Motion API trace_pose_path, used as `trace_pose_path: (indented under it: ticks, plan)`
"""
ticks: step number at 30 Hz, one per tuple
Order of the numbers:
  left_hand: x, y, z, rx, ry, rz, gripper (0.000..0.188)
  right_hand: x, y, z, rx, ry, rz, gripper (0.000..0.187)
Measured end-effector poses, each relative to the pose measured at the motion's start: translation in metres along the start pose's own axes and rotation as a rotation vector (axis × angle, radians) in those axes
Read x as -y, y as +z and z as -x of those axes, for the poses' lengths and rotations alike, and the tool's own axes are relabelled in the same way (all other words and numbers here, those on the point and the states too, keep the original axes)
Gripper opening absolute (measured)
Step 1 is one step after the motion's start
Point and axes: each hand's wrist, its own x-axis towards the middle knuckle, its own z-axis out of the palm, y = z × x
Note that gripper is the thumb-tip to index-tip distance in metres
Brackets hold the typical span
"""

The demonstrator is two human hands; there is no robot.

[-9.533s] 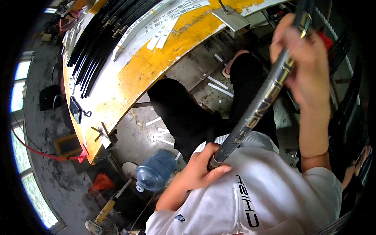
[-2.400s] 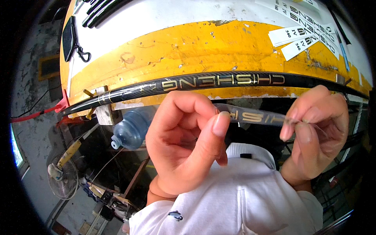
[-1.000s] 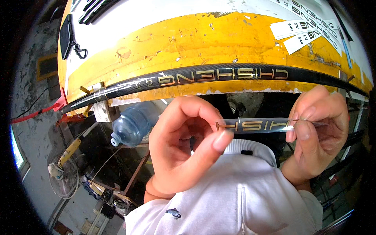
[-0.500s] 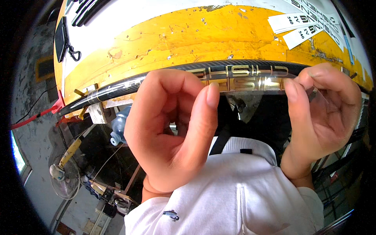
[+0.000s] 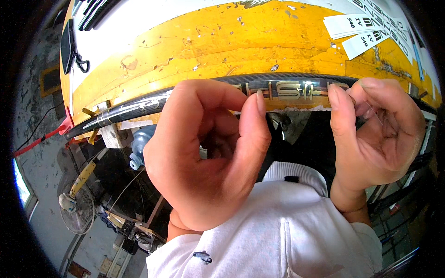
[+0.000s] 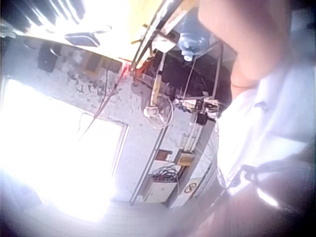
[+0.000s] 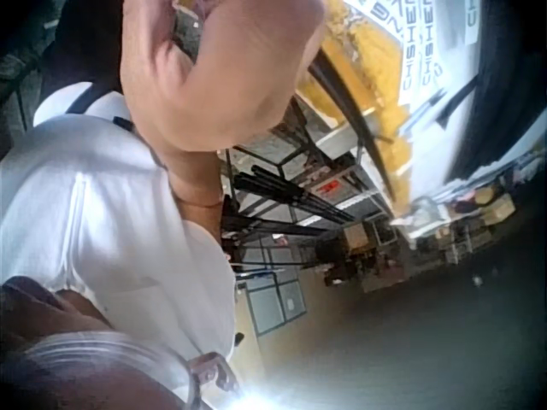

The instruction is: The person applies adhesive labels to black rods on a workbench. They peel backing from labels, align them on the rods, and smooth them down. The person also wipes a rod with a cloth and briefly handles a water bottle and a beaded bracelet.

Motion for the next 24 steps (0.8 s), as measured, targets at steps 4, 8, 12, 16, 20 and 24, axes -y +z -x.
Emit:
trace_pose_path:
  ticks: [4, 8, 12, 16, 20, 24]
  plan:
    - [0.004, 0.0, -0.001, 0.005, 0.03, -0.006, 0.012, 0.001, 0.001, 0.001, -0.007, 0.02, 0.006, 0.047]
    - [-0.001, 0.0, 0.0, -0.003, 0.001, -0.058, 0.013, 0.004, 0.0, 0.0, 0.01, 0.056, 0.024, 0.048]
    - [0.001, 0.0, -0.002, 0.0, 0.024, -0.035, 0.013, 0.002, 0.002, 0.001, -0.005, 0.061, 0.029, 0.048]
    - [0.002, 0.001, -0.002, -0.003, 0.029, -0.009, 0.013, 0.004, 0.002, 0.005, -0.028, 0.103, 0.013, 0.048]
    - [-0.002, 0.002, -0.002, -0.012, -0.015, -0.001, 0.014, 0.004, 0.002, 0.009, -0.051, 0.14, 0.001, 0.048]
    - [-0.001, 0.004, 0.0, -0.045, -0.034, -0.001, 0.015, 0.004, 0.004, 0.011, -0.059, 0.158, -0.013, 0.048]
